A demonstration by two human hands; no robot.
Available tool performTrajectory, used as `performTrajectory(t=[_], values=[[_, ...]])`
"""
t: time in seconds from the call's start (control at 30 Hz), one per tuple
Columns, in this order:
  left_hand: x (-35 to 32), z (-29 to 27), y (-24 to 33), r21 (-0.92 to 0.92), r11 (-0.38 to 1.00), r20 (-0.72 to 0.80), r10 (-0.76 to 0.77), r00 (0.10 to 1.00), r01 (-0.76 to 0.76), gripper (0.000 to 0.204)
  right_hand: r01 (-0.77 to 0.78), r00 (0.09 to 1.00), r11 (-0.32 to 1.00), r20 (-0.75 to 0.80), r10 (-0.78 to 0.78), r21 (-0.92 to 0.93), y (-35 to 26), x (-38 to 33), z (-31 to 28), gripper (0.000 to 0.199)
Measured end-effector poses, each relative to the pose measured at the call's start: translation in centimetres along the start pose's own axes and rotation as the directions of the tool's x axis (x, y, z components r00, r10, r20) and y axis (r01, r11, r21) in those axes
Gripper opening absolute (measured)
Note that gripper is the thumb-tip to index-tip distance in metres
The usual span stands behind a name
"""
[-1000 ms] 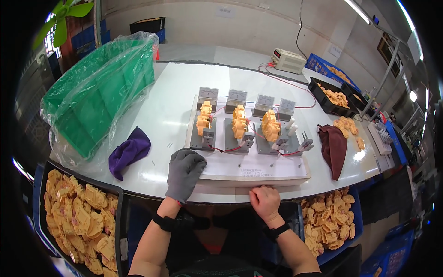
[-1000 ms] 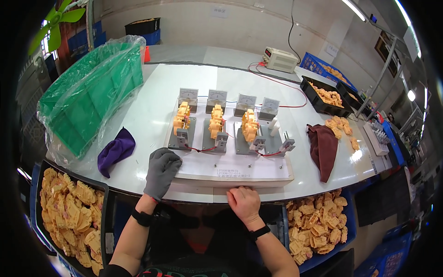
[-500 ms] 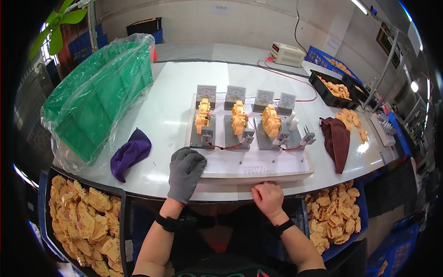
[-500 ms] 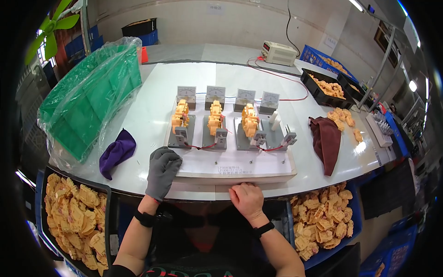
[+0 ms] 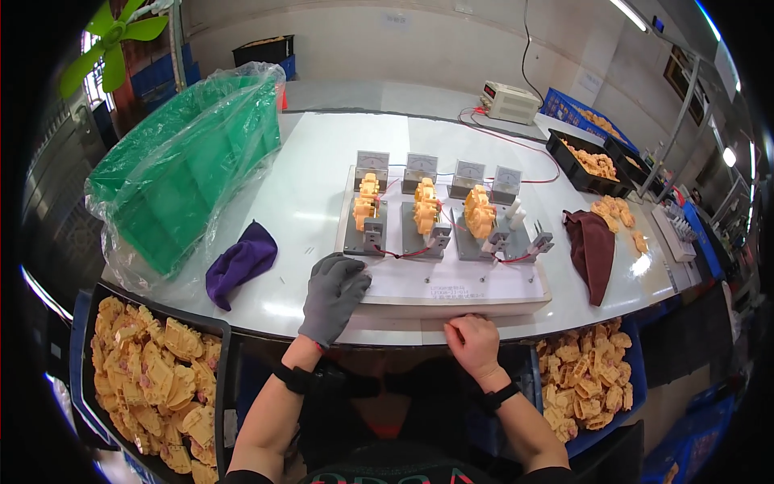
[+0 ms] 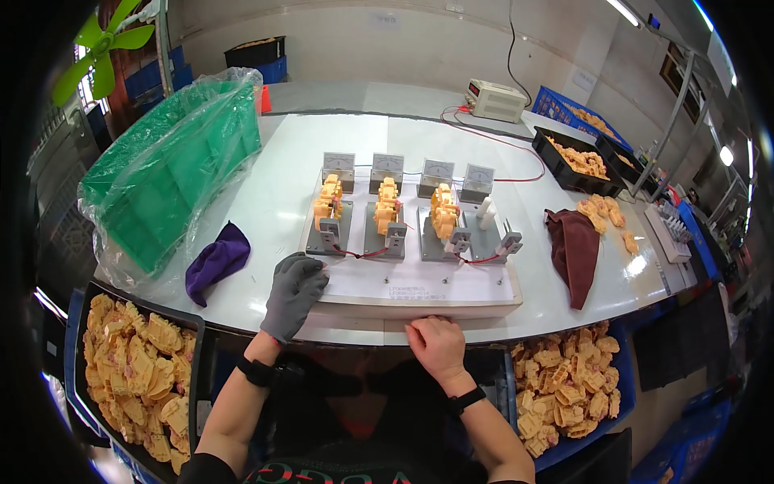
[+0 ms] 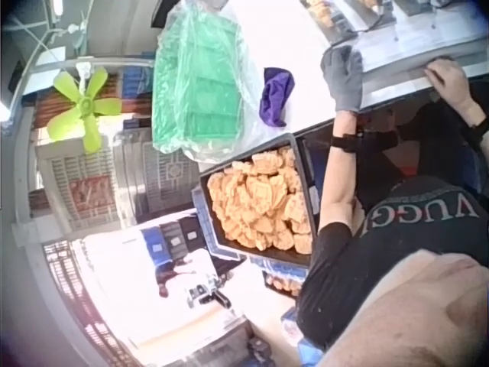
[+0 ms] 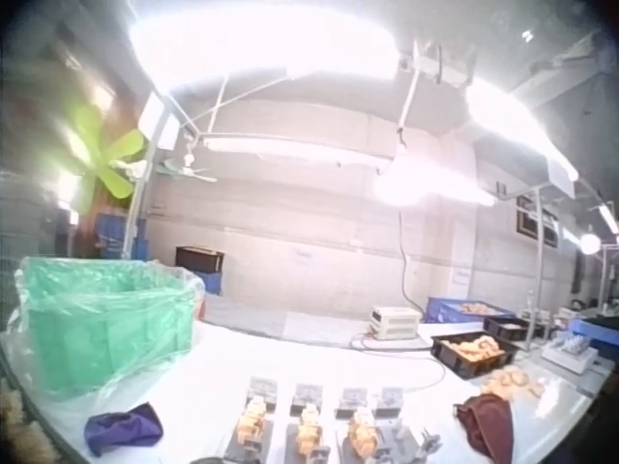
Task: Testing electrical components of plastic toy parts using a specialized voltmeter rig and sorting them into bins.
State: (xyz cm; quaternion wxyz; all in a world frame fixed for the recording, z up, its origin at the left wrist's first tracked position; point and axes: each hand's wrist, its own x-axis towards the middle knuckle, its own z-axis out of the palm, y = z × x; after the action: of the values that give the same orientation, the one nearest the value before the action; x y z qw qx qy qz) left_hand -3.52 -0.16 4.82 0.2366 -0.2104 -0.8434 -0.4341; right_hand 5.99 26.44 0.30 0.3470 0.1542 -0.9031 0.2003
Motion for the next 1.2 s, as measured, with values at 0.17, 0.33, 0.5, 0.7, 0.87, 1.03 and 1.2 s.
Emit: performTrajectory(t=[0.17,0.33,0.5,0.7,0.87,1.03,1.2], values=[[3.9,-2.5,-0.4,-0.365,0.87,0.185,-0.28,0.942,0.331,0.038,-0.158,0.987,0.875,0.105,0.123,0.458,-6.8,4.4,-3.9,0.014],[10.4,-1.8,0.1,-0.339,0.817,0.311,-0.37,0.875,0.466,0.062,-0.086,0.986,0.799,-0.062,0.152,0.595,-8.9,11.8,0.5,0.04],[14.1,-0.6,2.9,-0.181,0.692,0.617,-0.473,0.629,0.699,0.077,-0.055,0.985,0.749,-0.088,0.15,0.66,-6.3,12.8,6.5,0.047],[17.0,0.1,-2.2,0.068,0.773,0.49,-0.576,0.655,0.63,0.073,-0.09,0.99,0.587,0.01,0.138,0.804,-8.4,13.2,7.4,0.037],[18.7,3.6,-5.1,0.091,0.892,0.334,-0.445,0.831,0.442,0.059,-0.073,0.993,0.574,0.005,0.119,0.816,-7.2,13.0,6.4,0.031],[22.6,0.5,-1.5,0.011,1.0,0.123,0.019,0.992,-0.021,0.042,-0.035,0.978,0.582,-0.091,0.187,0.813,-6.9,12.5,6.4,0.038],[12.5,-3.6,11.5,-0.237,0.949,0.526,-0.056,0.849,0.21,0.048,-0.125,0.928,0.117,0.074,0.364,0.985,-6.7,10.2,6.2,0.048]])
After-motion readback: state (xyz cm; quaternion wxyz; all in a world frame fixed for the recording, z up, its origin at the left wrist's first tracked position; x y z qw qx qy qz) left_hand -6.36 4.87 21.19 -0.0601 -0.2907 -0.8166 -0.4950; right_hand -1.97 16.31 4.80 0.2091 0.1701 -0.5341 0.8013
